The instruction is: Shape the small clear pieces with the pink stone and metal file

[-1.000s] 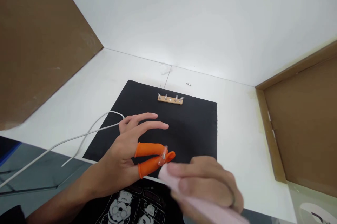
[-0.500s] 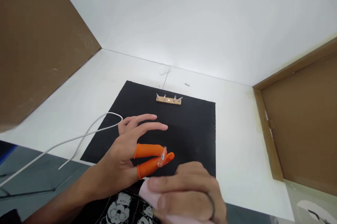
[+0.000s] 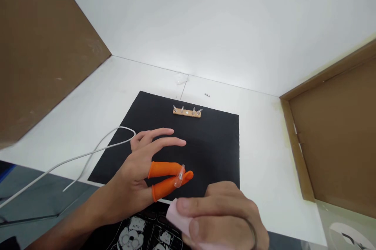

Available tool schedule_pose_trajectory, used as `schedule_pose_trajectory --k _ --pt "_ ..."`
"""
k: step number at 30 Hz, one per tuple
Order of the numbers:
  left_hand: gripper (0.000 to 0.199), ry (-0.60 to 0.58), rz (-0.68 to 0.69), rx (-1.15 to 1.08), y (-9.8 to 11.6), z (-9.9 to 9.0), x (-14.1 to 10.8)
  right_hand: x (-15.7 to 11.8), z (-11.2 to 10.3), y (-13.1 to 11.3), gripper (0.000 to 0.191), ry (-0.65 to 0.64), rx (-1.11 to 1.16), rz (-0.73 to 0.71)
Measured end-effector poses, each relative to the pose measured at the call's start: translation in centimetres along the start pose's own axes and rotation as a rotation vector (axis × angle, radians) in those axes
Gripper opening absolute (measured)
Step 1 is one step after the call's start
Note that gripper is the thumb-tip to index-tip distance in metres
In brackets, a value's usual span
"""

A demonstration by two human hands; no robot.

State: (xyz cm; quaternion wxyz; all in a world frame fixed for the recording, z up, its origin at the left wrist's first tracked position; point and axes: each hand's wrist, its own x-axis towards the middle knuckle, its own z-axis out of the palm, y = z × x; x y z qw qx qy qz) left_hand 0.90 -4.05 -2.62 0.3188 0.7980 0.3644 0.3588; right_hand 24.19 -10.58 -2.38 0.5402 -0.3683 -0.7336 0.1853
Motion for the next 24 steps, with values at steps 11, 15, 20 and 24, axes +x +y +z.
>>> schedule_pose_trajectory --k 11,15,20,24 --pt "0.013 -0.025 0.007 -0.017 0.1 -0.2 0.0 -0.6 0.4 -0.1 0.009 0.088 0.018 0.062" --pt "0.012 -0.019 0.009 -0.015 0.1 -0.1 0.0 -0.6 0.8 -0.5 0.006 0.227 -0.024 0.11" --pt "0.012 -0.034 0.004 -0.005 0.1 -0.1 0.1 -1.6 -1.8 1.2 0.029 0.252 -0.031 0.149" --pt "0.013 -0.017 0.015 -0.014 0.1 0.0 0.2 0.0 -0.7 0.3 0.006 0.033 0.008 0.023"
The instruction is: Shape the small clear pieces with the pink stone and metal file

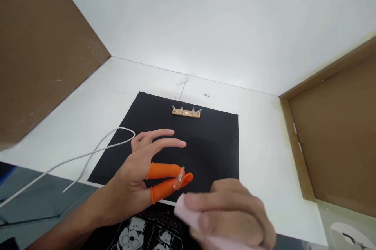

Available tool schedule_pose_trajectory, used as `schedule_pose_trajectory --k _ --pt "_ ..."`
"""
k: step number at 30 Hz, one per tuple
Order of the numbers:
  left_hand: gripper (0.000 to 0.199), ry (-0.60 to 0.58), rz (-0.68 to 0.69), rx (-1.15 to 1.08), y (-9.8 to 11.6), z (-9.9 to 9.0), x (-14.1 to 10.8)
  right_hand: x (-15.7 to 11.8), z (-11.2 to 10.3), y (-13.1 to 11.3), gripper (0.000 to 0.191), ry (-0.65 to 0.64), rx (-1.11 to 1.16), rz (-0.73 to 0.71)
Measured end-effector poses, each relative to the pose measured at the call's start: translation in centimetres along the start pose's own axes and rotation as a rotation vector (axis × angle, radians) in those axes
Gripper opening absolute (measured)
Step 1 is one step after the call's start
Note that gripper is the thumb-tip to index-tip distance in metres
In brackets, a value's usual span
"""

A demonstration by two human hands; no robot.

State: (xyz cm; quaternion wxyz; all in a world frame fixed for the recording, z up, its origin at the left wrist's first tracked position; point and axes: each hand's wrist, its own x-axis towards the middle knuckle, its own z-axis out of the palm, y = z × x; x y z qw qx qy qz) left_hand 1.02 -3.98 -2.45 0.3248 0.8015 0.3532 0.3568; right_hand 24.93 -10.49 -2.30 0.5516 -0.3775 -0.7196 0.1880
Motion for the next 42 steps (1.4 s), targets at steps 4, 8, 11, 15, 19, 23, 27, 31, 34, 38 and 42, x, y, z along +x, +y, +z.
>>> schedule_pose_trajectory --k 4,8,11,15,19,23,27,31,34,38,42 --pt "0.012 -0.006 0.0 -0.002 0.0 0.0 0.0 -0.6 0.0 0.2 0.01 0.048 0.0 0.044" --pt "0.012 -0.015 0.0 -0.004 0.0 0.1 -0.1 -1.7 -1.3 1.5 0.032 0.123 0.028 0.115" --pt "0.012 -0.002 0.006 0.007 0.0 0.1 -0.2 -0.4 -0.4 1.1 0.017 0.039 0.025 0.057" --pt "0.013 0.003 0.012 0.013 -0.1 0.0 -0.3 1.0 0.7 0.6 0.012 -0.052 0.048 -0.024" --pt "0.012 -0.002 0.011 0.013 -0.1 -0.1 -0.5 -0.4 -0.5 1.7 0.029 0.103 0.043 0.083" --pt "0.013 -0.002 0.005 0.018 -0.1 0.0 -0.4 -0.6 -0.6 1.2 0.018 0.059 0.003 0.047" --pt "0.013 0.008 0.012 0.015 -0.2 0.1 -0.2 0.2 0.1 -0.1 0.005 -0.103 0.02 -0.026" --pt "0.012 0.004 0.015 0.01 -0.1 0.1 -0.5 -0.5 -0.8 0.7 0.023 0.002 -0.001 0.054" --pt "0.012 0.001 0.009 0.006 -0.2 0.0 -0.7 -0.7 -1.1 1.0 0.034 0.098 -0.025 0.096" --pt "0.013 0.006 -0.003 0.012 -0.3 0.1 -0.6 0.0 0.3 -0.3 0.01 -0.065 -0.05 0.04" --pt "0.013 0.001 -0.003 0.003 -0.4 0.0 -0.4 -0.1 0.5 -0.4 0.004 -0.001 -0.059 0.065"
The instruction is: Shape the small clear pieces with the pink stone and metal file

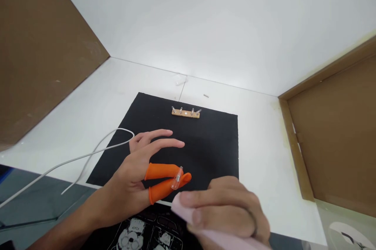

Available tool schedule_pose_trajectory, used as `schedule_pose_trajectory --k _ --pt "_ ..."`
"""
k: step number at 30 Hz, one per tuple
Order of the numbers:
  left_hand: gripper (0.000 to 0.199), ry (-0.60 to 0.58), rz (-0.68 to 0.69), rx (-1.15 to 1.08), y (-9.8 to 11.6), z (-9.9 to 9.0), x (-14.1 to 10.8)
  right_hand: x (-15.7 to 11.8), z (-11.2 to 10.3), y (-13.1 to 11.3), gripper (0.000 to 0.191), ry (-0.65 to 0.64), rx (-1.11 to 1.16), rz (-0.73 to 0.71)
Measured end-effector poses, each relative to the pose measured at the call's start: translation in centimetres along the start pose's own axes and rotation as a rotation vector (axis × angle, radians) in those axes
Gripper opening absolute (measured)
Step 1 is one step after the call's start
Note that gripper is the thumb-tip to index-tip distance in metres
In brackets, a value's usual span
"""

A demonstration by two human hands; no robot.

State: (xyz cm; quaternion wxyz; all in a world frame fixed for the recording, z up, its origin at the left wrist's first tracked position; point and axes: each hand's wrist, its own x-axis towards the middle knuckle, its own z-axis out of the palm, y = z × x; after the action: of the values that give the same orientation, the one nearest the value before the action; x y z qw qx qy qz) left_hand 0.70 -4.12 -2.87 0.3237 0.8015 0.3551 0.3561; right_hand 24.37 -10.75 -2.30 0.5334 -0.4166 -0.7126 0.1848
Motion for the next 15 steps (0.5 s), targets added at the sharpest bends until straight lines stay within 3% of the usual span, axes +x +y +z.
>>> schedule_pose_trajectory --k 5,11,13,15 --pt "0.013 -0.008 -0.009 -0.008 0.1 -0.1 0.0 -0.3 -1.7 1.5 0.026 0.124 0.022 0.019" --pt "0.012 -0.001 -0.005 -0.008 0.0 0.0 0.2 0.4 -0.3 0.2 0.012 -0.199 0.045 -0.052" --pt "0.013 0.003 -0.001 -0.002 0.0 0.1 0.2 0.3 -0.4 0.3 0.014 -0.157 0.034 -0.044" --pt "0.014 0.001 -0.008 0.004 0.0 0.1 0.2 0.0 -1.1 0.9 0.023 -0.022 0.025 -0.029"
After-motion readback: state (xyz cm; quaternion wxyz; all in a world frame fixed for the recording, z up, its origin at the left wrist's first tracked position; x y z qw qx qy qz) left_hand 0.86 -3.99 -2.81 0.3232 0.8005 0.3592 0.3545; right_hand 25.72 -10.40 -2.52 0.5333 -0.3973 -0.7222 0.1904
